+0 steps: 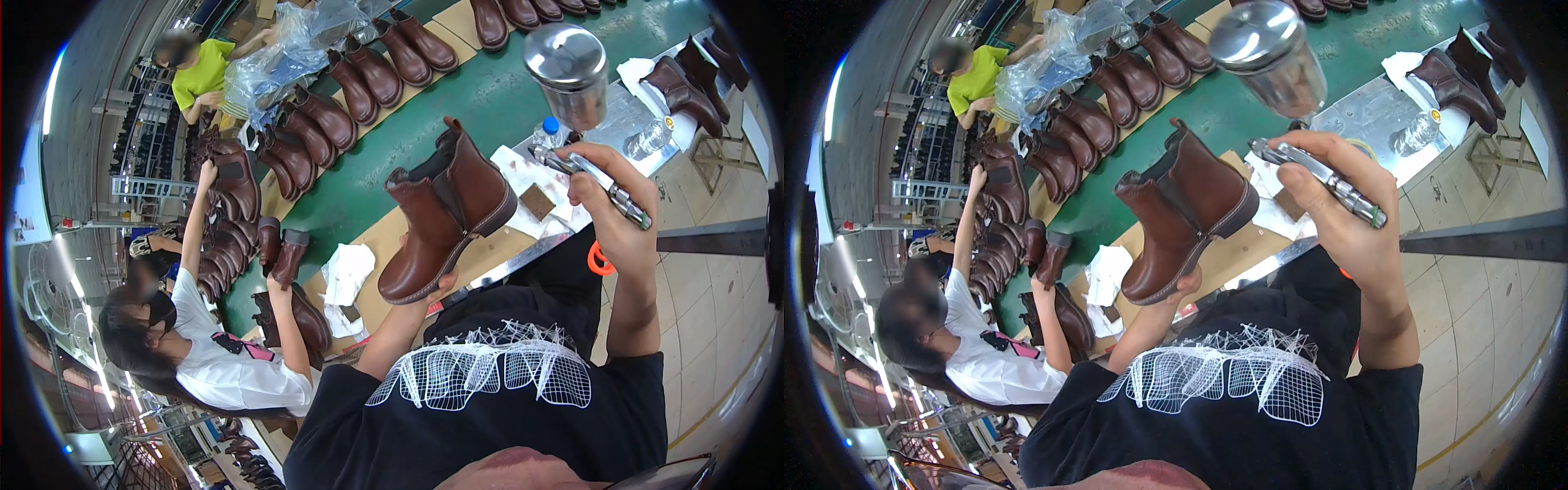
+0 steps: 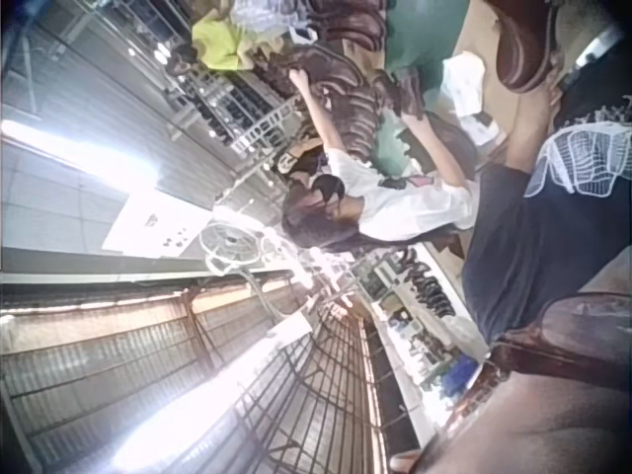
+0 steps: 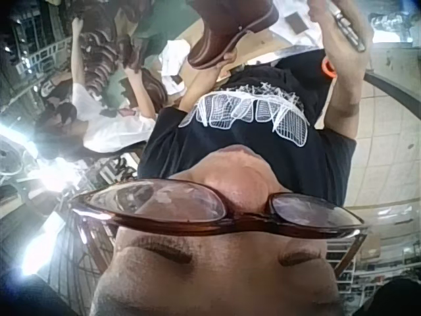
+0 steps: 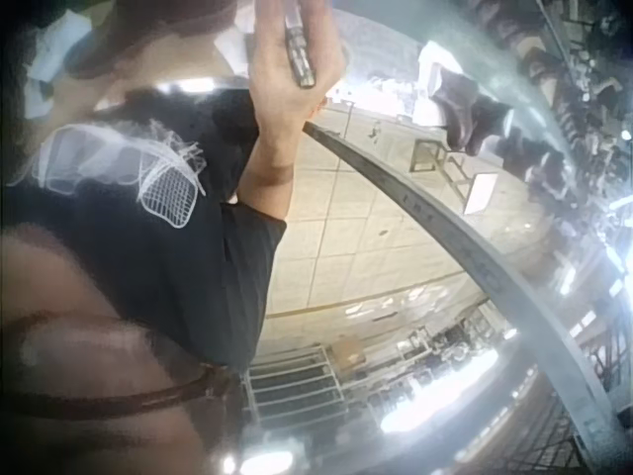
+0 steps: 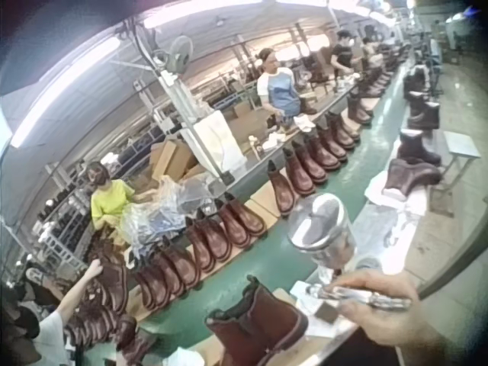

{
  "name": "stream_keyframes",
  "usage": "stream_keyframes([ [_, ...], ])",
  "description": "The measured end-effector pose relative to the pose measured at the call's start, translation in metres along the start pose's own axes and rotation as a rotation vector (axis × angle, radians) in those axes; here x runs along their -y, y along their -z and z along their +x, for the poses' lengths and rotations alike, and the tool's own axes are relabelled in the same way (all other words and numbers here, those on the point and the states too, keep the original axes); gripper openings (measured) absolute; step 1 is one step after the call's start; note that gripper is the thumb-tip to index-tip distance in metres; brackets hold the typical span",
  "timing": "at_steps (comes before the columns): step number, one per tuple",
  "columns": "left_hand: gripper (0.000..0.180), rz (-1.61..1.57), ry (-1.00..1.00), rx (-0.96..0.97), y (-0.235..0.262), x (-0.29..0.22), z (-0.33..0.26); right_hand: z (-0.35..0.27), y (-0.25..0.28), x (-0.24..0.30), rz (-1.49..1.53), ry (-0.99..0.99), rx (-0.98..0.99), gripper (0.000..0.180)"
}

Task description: Using an airbrush to apply a finish or cleaner to leather boots in a factory setting.

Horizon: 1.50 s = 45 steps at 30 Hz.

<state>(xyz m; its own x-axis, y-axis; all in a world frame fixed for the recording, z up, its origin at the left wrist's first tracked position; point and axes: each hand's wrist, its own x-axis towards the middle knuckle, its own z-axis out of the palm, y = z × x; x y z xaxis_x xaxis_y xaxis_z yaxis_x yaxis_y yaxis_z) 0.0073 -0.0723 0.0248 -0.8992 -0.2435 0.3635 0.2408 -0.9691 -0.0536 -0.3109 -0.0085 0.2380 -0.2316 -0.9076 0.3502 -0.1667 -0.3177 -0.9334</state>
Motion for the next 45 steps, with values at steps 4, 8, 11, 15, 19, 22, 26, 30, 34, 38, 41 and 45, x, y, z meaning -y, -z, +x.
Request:
stream_keyframes([
  [4,0.084,0.084,-0.279,-0.198,-0.018,-0.006,0.016,0.003,0.02,-0.008,0.01,-0.044,-0.031,0.021],
  [8,0.079,0.131,-0.386,-0.33,-0.009,-0.048,0.054,-0.007,0.057,-0.021,0.057,-0.12,-0.09,0.036],
  [11,0.072,0.297,-0.278,-0.424,0.009,-0.107,0.082,-0.006,0.068,-0.027,0.033,-0.152,-0.125,0.051],
  [15,0.076,0.349,-0.433,-0.541,0.03,-0.196,0.165,-0.003,0.08,-0.052,-0.026,-0.228,-0.219,0.064],
  [19,0.071,0.154,-0.561,-0.64,0.052,-0.295,0.272,0.008,0.083,-0.062,-0.082,-0.256,-0.226,0.063],
  [22,0.063,0.247,-0.573,-0.734,0.134,-0.371,0.279,0.025,0.08,-0.073,-0.087,-0.276,-0.189,0.063],
  [26,0.053,0.557,-0.542,-1.071,0.182,-0.365,0.305,0.029,0.082,-0.081,-0.136,-0.301,-0.199,0.064],
  [30,0.046,0.483,-0.582,-1.096,0.173,-0.347,0.315,0.029,0.086,-0.083,-0.187,-0.322,-0.215,0.066],
  [34,0.037,0.756,-0.624,-1.248,0.199,-0.364,0.312,0.031,0.082,-0.088,-0.158,-0.338,-0.193,0.066],
  [38,0.043,0.665,-0.551,-1.125,0.211,-0.357,0.335,0.034,0.075,-0.087,-0.177,-0.328,-0.277,0.069],
  [41,0.048,0.683,-0.514,-1.26,0.22,-0.351,0.315,0.036,0.073,-0.083,-0.173,-0.322,-0.274,0.068],
  [45,0.068,0.572,-0.922,-1.478,0.204,-0.361,0.286,0.033,0.076,-0.086,-0.156,-0.299,-0.253,0.066],
])
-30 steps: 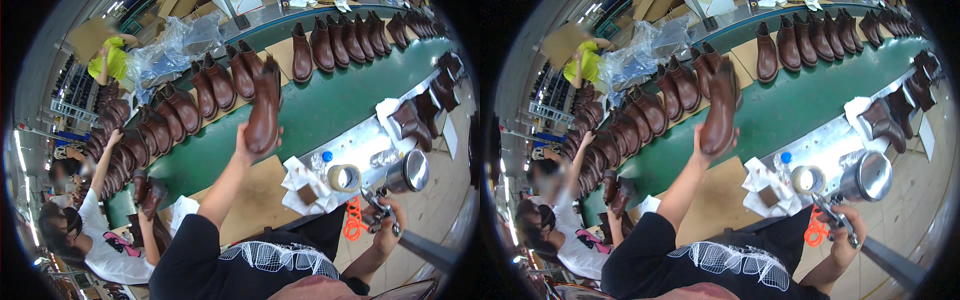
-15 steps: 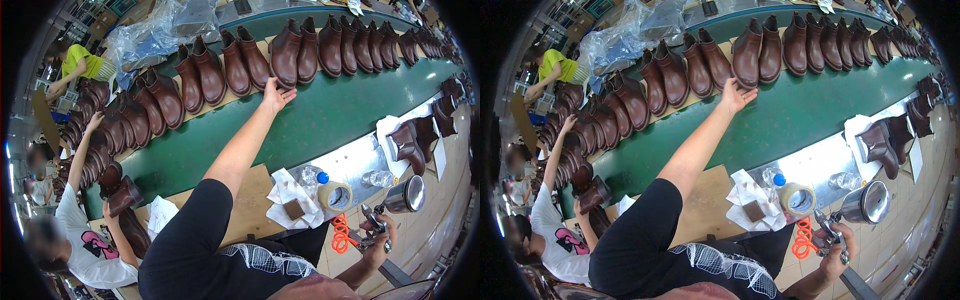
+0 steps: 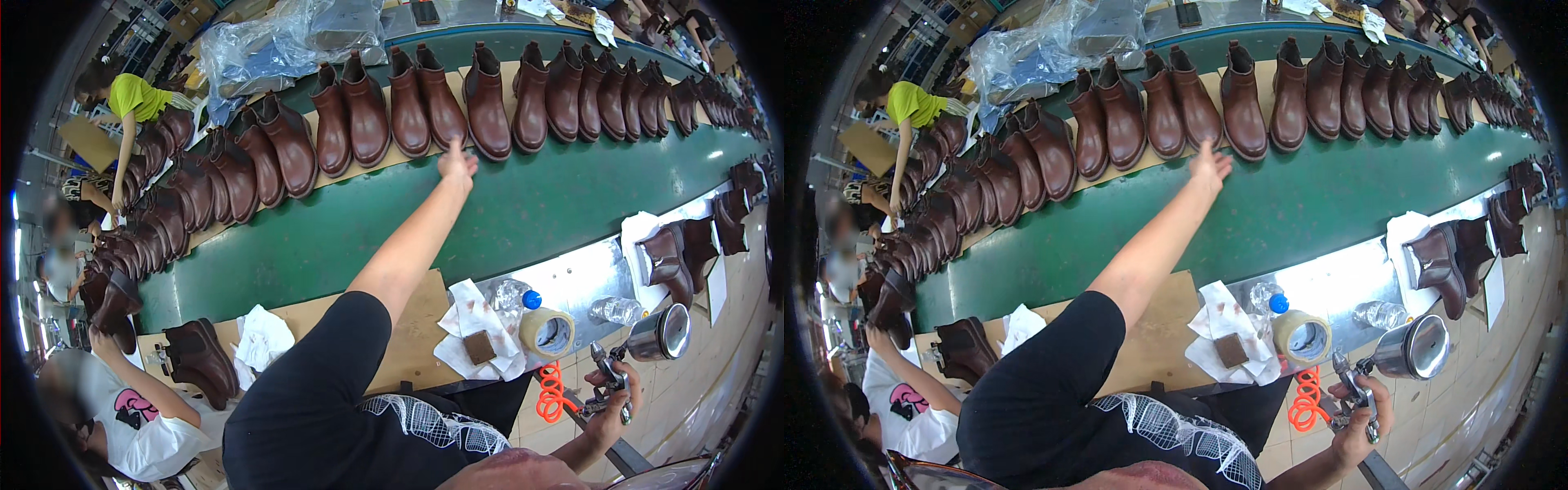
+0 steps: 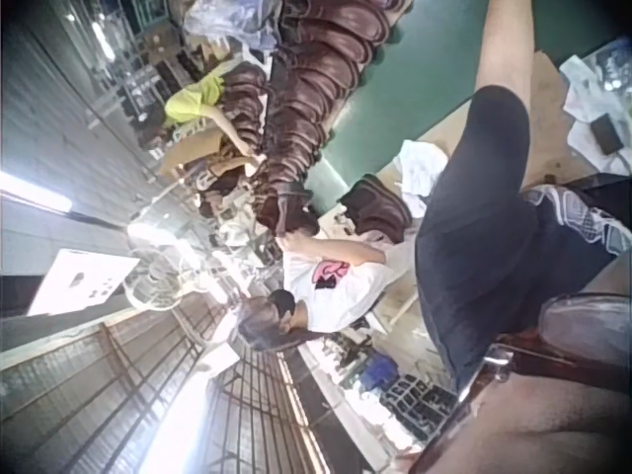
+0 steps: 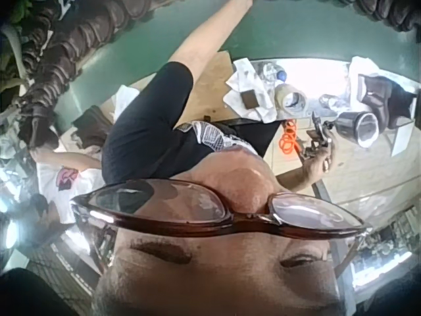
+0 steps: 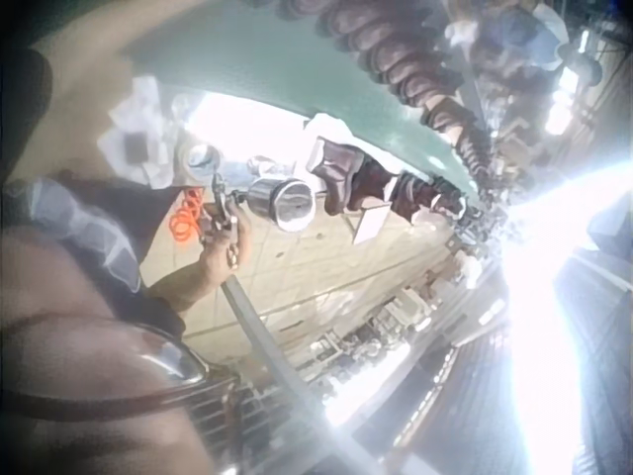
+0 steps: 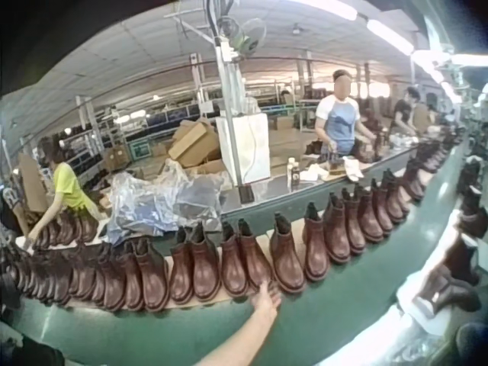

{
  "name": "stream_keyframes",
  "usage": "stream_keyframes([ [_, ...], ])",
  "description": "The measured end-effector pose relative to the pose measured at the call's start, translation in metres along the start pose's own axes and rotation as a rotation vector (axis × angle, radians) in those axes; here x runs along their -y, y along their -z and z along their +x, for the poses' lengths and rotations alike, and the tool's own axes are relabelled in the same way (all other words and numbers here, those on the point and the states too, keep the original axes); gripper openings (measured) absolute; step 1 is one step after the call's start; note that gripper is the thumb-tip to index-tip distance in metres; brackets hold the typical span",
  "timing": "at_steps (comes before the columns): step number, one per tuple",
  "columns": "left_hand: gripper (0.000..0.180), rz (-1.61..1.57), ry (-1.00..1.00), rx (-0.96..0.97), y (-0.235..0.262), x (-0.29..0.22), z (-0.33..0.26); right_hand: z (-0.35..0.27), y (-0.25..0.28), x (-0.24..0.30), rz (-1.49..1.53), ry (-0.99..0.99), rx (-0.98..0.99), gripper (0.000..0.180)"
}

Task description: Using an airbrush to apply a finish or cleaner to leather boots in a factory setting.

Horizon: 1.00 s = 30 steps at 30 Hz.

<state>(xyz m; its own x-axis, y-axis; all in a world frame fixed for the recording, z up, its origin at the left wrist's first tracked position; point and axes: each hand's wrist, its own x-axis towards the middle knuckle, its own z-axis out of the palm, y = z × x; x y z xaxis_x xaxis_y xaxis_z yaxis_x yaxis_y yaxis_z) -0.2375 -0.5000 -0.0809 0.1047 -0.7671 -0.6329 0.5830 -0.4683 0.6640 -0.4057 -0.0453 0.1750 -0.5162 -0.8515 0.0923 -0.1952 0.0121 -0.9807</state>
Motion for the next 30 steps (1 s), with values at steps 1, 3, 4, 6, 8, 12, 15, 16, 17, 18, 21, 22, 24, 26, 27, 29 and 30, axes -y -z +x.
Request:
stream_keyframes([
  [1,0.071,-0.022,-0.021,-0.016,0.002,-0.008,-0.004,0.0,0.002,-0.001,-0.01,-0.007,-0.012,0.065],
  [3,0.074,-0.068,0.047,-0.092,0.001,-0.03,-0.001,0.001,0.002,-0.002,-0.014,-0.006,-0.018,0.064],
  [4,0.074,-0.072,0.043,-0.09,-0.001,-0.036,0.001,0.002,0.001,-0.002,-0.006,-0.001,-0.01,0.063],
  [6,0.073,-0.037,0.091,-0.039,-0.008,-0.046,0.003,0.002,0.0,0.001,-0.001,0.01,-0.005,0.062],
  [8,0.063,-0.055,0.118,-0.009,-0.016,-0.063,0.009,0.0,-0.001,0.006,0.011,0.018,0.015,0.063],
  [12,0.037,-0.039,0.104,0.236,-0.017,-0.094,-0.001,-0.006,0.0,0.014,-0.009,0.025,0.001,0.062],
  [15,0.035,-0.12,0.083,0.295,0.013,-0.115,-0.034,-0.017,-0.001,0.023,-0.003,0.002,0.009,0.061],
  [16,0.037,-0.084,0.048,0.414,0.024,-0.115,-0.049,-0.022,0.0,0.025,-0.009,0.013,0.017,0.061],
  [17,0.038,-0.048,0.013,0.531,0.034,-0.116,-0.069,-0.027,0.001,0.027,-0.015,0.024,0.026,0.061],
  [18,0.038,-0.045,0.009,0.531,0.045,-0.115,-0.09,-0.033,0.002,0.029,-0.01,0.026,0.026,0.061],
  [21,0.054,0.054,-0.295,0.719,0.077,-0.136,-0.179,-0.047,-0.001,0.032,0.063,0.12,0.072,0.06],
  [22,0.054,0.061,-0.3,0.712,0.09,-0.141,-0.207,-0.053,0.004,0.036,0.052,0.083,0.118,0.061],
  [24,0.077,-0.419,0.081,1.192,0.106,-0.147,-0.265,-0.06,0.001,0.032,0.16,0.12,0.164,0.045],
  [26,0.084,-0.521,0.193,1.253,0.123,-0.144,-0.298,-0.06,0.001,0.003,-0.002,0.087,0.137,0.028],
  [27,0.092,-0.638,0.304,1.327,0.133,-0.136,-0.307,-0.056,-0.006,-0.012,-0.064,0.117,0.128,0.027],
  [29,0.093,-0.744,0.473,1.33,0.154,-0.117,-0.319,-0.049,-0.019,-0.032,-0.103,0.181,0.092,0.027],
  [30,0.095,-0.849,0.597,1.346,0.166,-0.11,-0.326,-0.046,-0.024,-0.04,-0.065,0.221,0.08,0.028],
])
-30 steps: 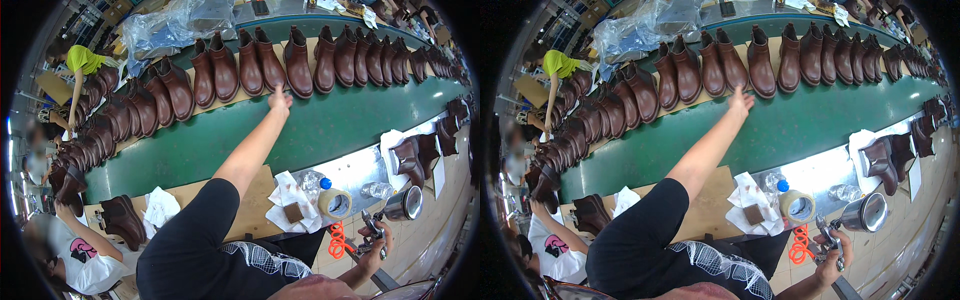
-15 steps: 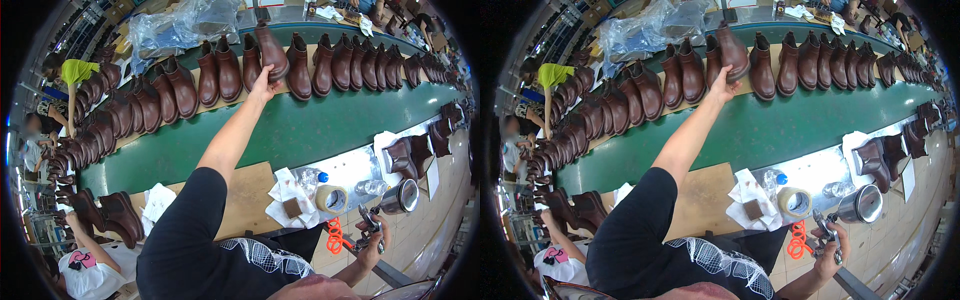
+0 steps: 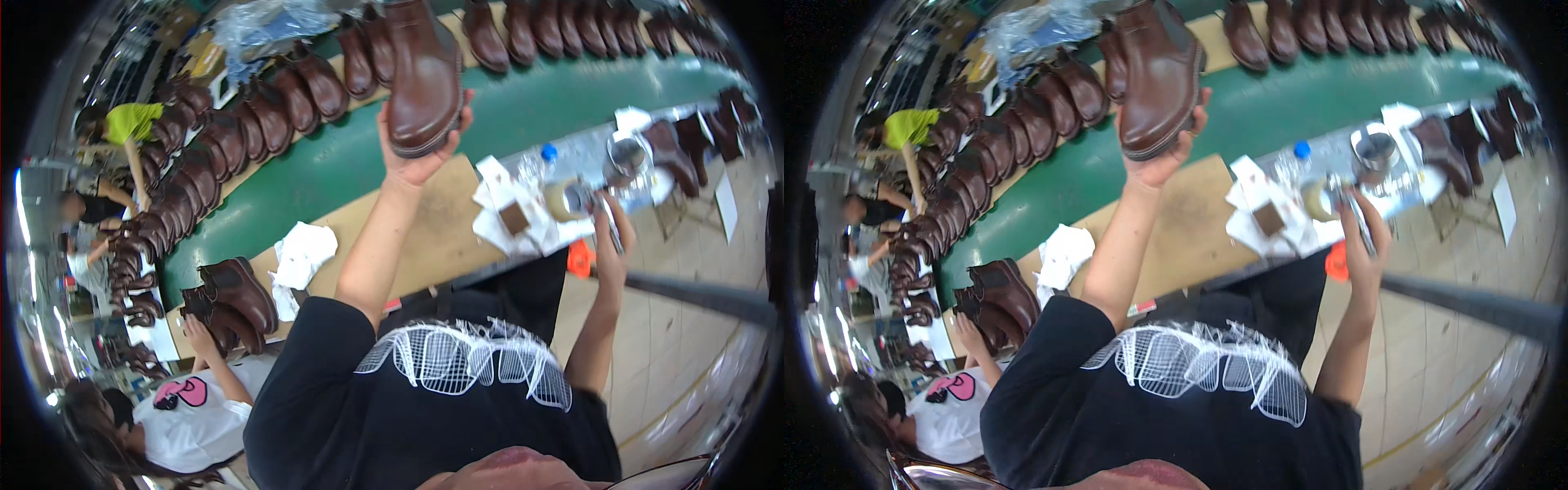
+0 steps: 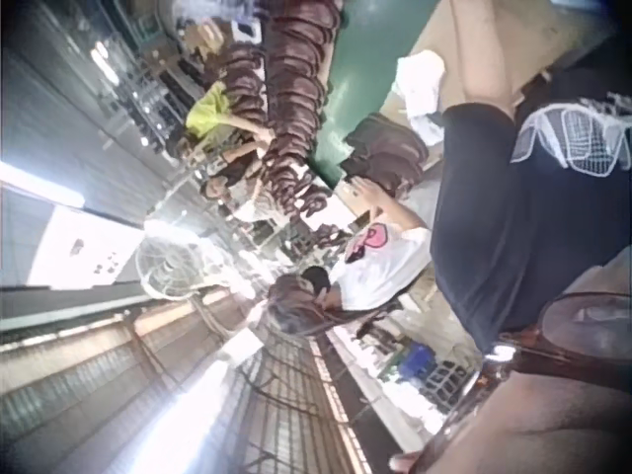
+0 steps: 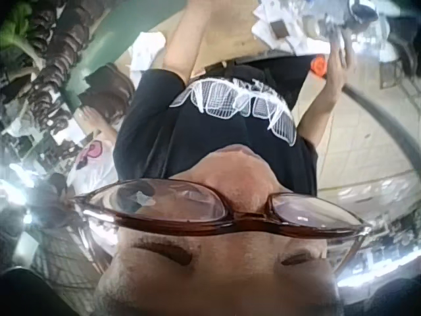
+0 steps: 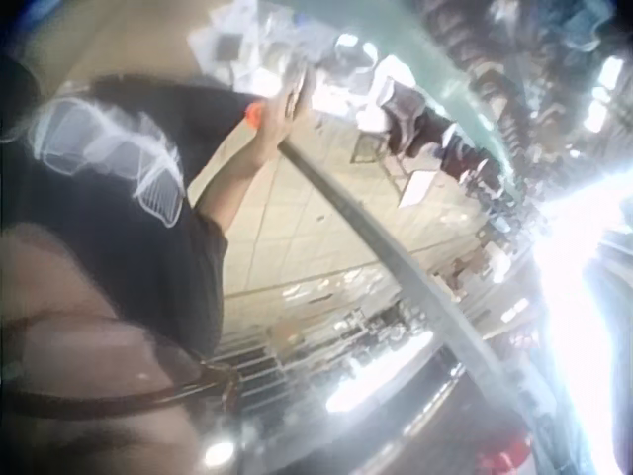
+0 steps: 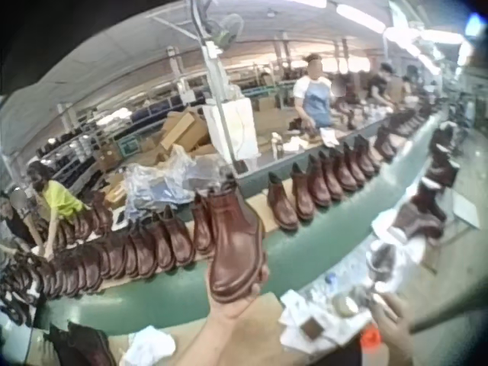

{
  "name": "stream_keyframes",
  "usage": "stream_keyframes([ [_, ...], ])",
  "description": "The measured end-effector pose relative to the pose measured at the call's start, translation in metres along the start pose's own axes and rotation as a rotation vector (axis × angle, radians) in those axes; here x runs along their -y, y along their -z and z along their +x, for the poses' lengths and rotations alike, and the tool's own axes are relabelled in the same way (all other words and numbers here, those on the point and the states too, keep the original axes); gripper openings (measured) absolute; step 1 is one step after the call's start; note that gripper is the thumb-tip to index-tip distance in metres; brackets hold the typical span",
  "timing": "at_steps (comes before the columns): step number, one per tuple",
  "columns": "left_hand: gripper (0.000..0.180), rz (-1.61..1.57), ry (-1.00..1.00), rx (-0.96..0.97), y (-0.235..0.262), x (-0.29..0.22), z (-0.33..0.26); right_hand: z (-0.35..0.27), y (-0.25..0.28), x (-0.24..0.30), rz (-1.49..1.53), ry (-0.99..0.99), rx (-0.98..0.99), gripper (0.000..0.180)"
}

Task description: Using an airbrush to apply a finish or cleaner to leather boots in a factory setting.

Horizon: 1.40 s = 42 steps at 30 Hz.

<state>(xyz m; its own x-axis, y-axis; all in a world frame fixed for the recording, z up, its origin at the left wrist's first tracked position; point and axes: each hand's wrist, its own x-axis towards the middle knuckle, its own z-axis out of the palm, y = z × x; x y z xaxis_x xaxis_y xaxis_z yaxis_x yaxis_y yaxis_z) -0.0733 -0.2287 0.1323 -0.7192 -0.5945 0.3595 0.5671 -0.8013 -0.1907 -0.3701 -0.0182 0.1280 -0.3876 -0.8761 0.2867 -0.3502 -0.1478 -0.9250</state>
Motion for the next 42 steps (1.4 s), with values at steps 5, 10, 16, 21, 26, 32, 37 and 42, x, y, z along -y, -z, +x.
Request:
stream_keyframes([
  [5,0.1,0.038,0.04,-0.048,0.018,0.042,-0.079,-0.023,0.002,-0.056,-0.005,-0.102,0.0,0.028],
  [10,0.111,0.321,0.069,-0.051,0.012,0.063,-0.13,-0.034,-0.006,-0.083,-0.01,-0.071,-0.066,0.027],
  [16,0.111,0.278,0.091,-0.097,0.01,0.085,-0.146,-0.038,-0.012,-0.135,-0.443,0.276,-0.179,0.03],
  [21,0.112,0.184,0.084,-0.087,0.01,0.086,-0.159,-0.058,-0.025,-0.172,-0.355,0.084,-0.376,0.045],
  [26,0.115,0.197,0.094,-0.112,0.022,0.089,-0.173,-0.063,0.0,-0.175,-0.262,0.09,-0.255,0.038],
  [32,0.112,0.162,0.002,-0.185,0.031,0.091,-0.195,-0.032,0.008,-0.153,-0.05,-0.024,-0.185,0.04],
  [37,0.111,0.136,0.076,-0.18,0.048,0.097,-0.187,-0.023,0.017,-0.155,-0.465,-0.181,-0.23,0.078],
  [42,0.114,0.087,0.106,-0.216,0.047,0.105,-0.192,-0.023,0.011,-0.182,-0.564,-0.275,-0.256,0.112],
])
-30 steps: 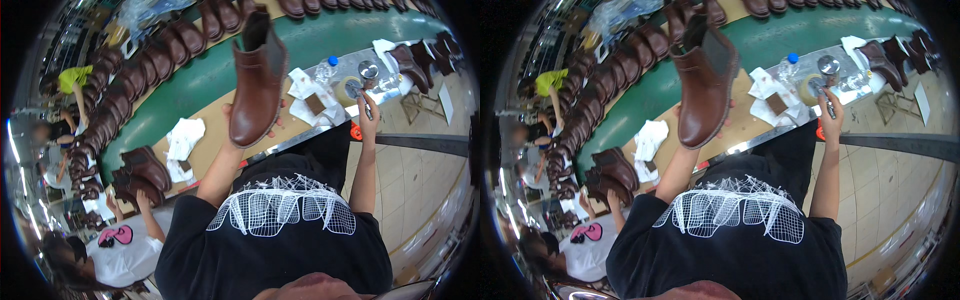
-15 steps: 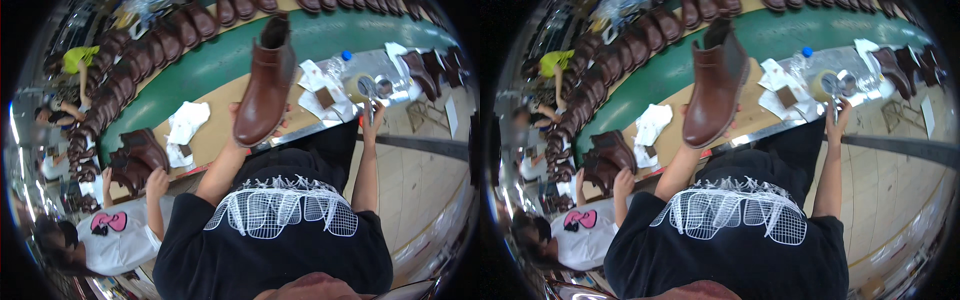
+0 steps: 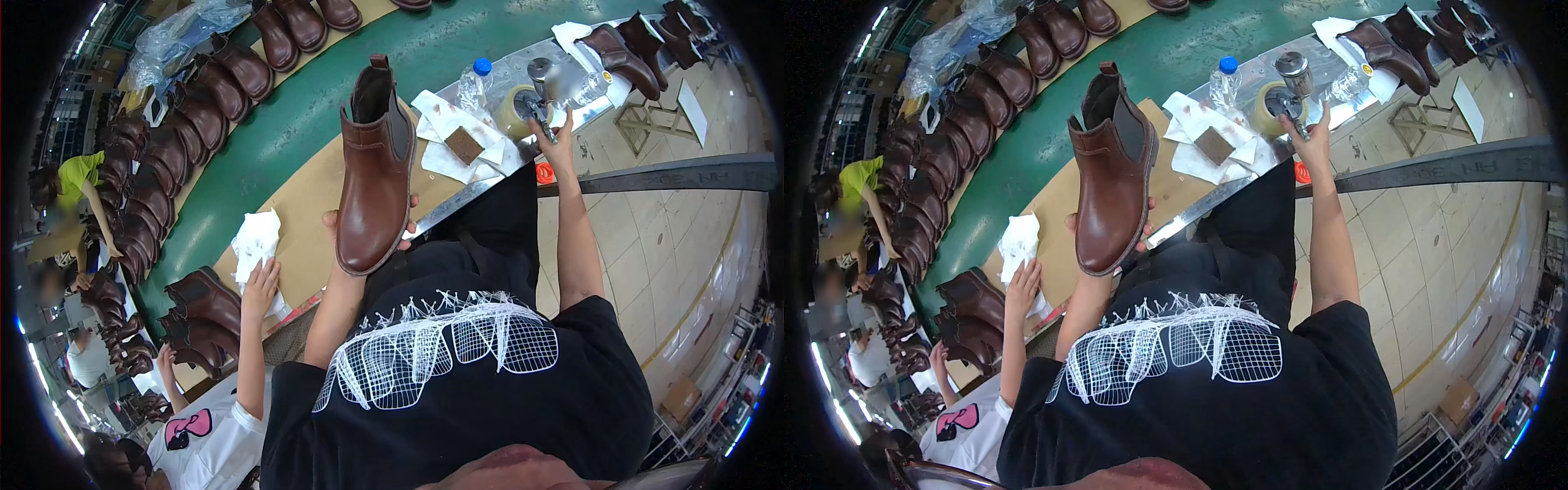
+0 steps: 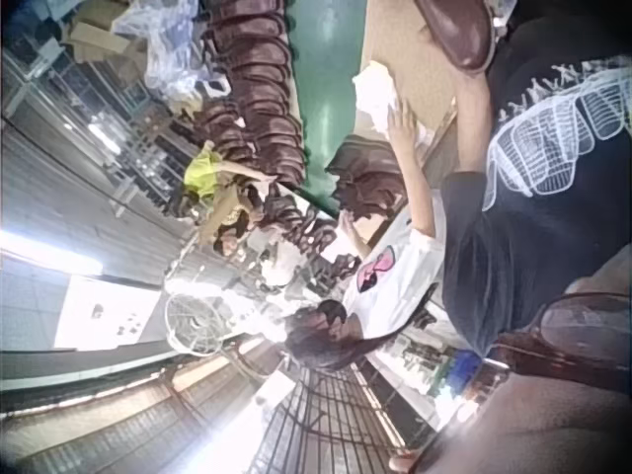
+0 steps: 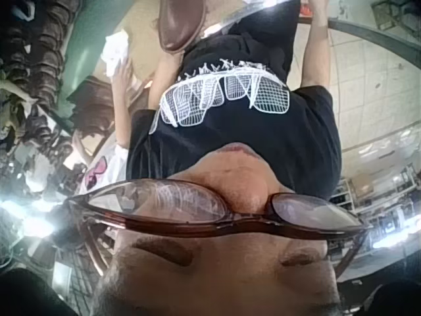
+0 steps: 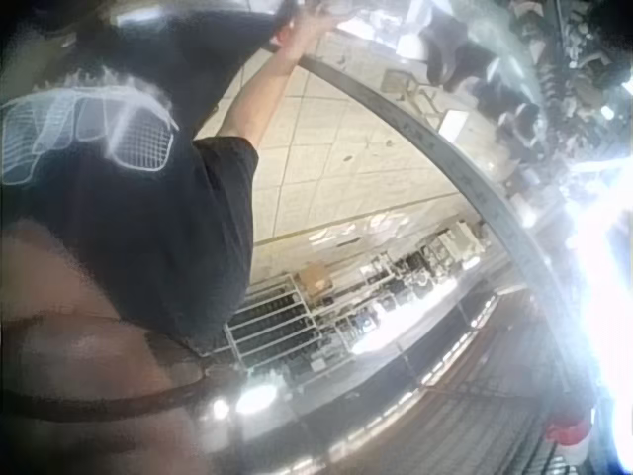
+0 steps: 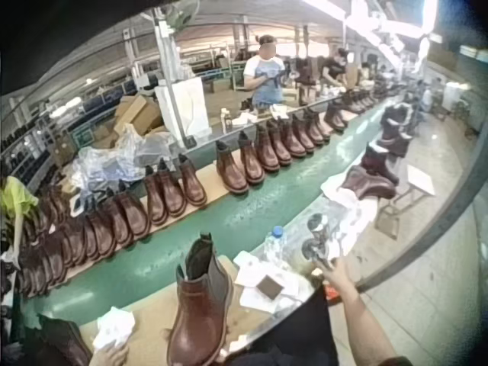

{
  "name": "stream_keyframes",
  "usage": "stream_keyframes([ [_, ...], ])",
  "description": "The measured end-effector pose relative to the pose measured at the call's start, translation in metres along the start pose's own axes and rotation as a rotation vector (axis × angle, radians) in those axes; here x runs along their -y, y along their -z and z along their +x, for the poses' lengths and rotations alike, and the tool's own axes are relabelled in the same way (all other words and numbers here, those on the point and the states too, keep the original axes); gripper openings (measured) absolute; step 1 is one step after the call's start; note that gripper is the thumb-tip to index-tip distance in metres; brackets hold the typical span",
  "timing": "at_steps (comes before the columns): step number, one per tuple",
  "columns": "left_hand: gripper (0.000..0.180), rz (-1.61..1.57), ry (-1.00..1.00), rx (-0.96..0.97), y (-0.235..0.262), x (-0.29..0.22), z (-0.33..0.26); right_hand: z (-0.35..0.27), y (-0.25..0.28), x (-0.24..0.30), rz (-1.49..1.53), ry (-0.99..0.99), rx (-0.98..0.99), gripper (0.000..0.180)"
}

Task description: Using an airbrush to apply a finish or cleaner to leather boots in a factory setting.

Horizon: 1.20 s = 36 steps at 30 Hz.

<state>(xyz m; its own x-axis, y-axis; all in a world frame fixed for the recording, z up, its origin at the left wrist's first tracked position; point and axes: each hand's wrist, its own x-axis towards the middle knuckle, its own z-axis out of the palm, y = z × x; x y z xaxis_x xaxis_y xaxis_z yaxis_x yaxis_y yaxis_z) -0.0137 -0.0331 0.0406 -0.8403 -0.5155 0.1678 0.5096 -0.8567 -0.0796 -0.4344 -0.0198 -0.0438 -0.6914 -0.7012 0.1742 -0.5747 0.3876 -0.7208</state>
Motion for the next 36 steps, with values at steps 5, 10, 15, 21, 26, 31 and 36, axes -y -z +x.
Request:
stream_keyframes([
  [5,0.108,-0.002,-0.012,0.004,0.01,0.001,-0.007,-0.001,0.004,0.003,0.098,0.096,0.196,0.106],
  [10,0.108,0.015,-0.004,0.01,0.01,0.0,-0.001,-0.016,0.007,-0.008,-0.274,0.214,0.065,0.101],
  [15,0.109,-0.001,-0.023,-0.006,-0.004,0.005,-0.01,-0.032,0.008,0.003,-0.19,0.308,-0.138,0.1],
  [21,0.108,0.004,-0.038,-0.105,0.0,0.008,-0.016,-0.111,0.008,0.035,0.388,0.065,-0.196,0.03],
  [26,0.102,-0.064,-0.006,-0.119,0.001,0.008,-0.019,-0.099,-0.022,0.102,0.152,0.423,0.184,0.037],
  [31,0.104,-0.082,-0.011,-0.096,-0.017,0.016,-0.014,-0.08,-0.061,0.093,-0.217,0.598,0.162,0.043],
  [36,0.094,-0.011,-0.083,-0.176,-0.026,0.021,-0.025,-0.097,-0.038,0.128,0.151,0.35,0.337,0.025],
])
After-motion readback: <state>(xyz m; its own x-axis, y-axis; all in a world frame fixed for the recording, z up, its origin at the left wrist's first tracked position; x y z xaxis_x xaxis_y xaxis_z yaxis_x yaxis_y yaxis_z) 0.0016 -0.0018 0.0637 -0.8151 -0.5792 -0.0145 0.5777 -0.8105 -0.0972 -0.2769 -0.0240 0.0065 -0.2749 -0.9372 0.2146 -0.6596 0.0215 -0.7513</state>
